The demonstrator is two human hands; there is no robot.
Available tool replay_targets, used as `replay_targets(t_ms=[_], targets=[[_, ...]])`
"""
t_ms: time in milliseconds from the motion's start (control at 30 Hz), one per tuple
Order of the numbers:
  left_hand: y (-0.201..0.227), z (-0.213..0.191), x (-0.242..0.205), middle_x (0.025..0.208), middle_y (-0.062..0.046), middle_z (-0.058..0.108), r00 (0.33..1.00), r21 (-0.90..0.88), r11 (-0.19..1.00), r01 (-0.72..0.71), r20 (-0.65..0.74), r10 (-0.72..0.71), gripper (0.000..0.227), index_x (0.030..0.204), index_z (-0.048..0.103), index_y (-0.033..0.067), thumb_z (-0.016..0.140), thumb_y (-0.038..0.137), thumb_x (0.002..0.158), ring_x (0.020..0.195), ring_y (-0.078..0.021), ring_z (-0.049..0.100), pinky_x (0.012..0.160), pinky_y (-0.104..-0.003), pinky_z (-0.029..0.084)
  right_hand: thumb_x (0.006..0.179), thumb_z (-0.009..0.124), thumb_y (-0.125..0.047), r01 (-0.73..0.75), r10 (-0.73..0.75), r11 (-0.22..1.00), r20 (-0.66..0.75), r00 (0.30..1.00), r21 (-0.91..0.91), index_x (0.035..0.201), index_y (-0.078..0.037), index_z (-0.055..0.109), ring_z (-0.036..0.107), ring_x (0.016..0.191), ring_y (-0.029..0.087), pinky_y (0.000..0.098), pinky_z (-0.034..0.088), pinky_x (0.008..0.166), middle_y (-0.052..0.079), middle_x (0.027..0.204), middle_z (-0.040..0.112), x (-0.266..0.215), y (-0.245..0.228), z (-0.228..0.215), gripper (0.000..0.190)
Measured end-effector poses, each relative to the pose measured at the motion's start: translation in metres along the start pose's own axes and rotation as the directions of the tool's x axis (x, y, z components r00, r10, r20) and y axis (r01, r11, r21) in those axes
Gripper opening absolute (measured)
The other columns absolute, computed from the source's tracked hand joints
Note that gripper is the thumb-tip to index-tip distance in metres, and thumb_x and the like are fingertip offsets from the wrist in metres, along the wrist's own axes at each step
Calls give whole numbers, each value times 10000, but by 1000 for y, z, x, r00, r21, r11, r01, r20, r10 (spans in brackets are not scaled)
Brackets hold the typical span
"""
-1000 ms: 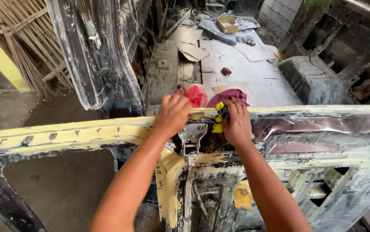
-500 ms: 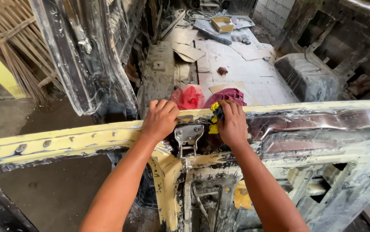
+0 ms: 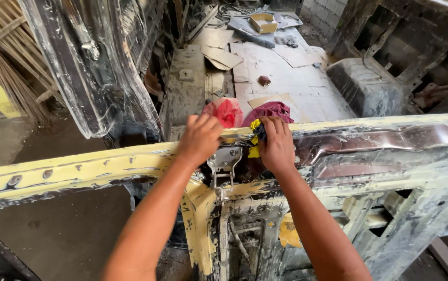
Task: The person sands the top edge of a yellow car door frame using a yellow sanding sponge. They hold the frame with one hand and sand with the other, moving along the length of the frame.
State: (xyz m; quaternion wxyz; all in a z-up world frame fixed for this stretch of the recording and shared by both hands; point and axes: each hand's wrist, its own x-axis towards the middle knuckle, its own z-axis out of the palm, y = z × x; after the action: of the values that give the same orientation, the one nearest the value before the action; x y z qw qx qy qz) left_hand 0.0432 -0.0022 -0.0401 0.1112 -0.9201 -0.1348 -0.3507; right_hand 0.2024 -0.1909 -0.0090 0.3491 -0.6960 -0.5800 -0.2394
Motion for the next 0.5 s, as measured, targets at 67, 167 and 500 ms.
replay_targets(t_ms=[67, 167, 500], targets=[[14, -4, 20, 1023, -27, 680, 1000, 5, 1000, -24, -19, 24, 96, 964, 725, 126, 679, 106, 882, 1001, -201, 608, 929, -407, 406, 728, 681, 31, 6, -6, 1000, -15, 1000, 2, 1349, -45, 534, 481, 1288, 421, 491, 386, 1102, 195, 1330, 560, 5, 4, 0, 643], [10, -12, 9, 1021, -22, 683, 998, 14, 1000, -20, -53, 21, 150, 962, 727, 135, 670, 60, 846, 1010, -201, 615, 944, -407, 410, 732, 677, 29, 19, -19, 1000, -8, 1000, 16, 1352, -46, 533, 484, 1292, 416, 488, 391, 1105, 190, 1330, 561, 4, 7, 4, 641], [15, 7, 20, 1000, -16, 690, 979, -201, 962, 183, 123, -161, 217, 918, 712, 144, 764, 349, 963, 967, -208, 609, 938, -391, 385, 722, 684, 23, -1, 1, 1000, -8, 1000, 1, 1337, -43, 542, 480, 1289, 423, 494, 382, 1097, 196, 1336, 555, 5, 3, 2, 635]])
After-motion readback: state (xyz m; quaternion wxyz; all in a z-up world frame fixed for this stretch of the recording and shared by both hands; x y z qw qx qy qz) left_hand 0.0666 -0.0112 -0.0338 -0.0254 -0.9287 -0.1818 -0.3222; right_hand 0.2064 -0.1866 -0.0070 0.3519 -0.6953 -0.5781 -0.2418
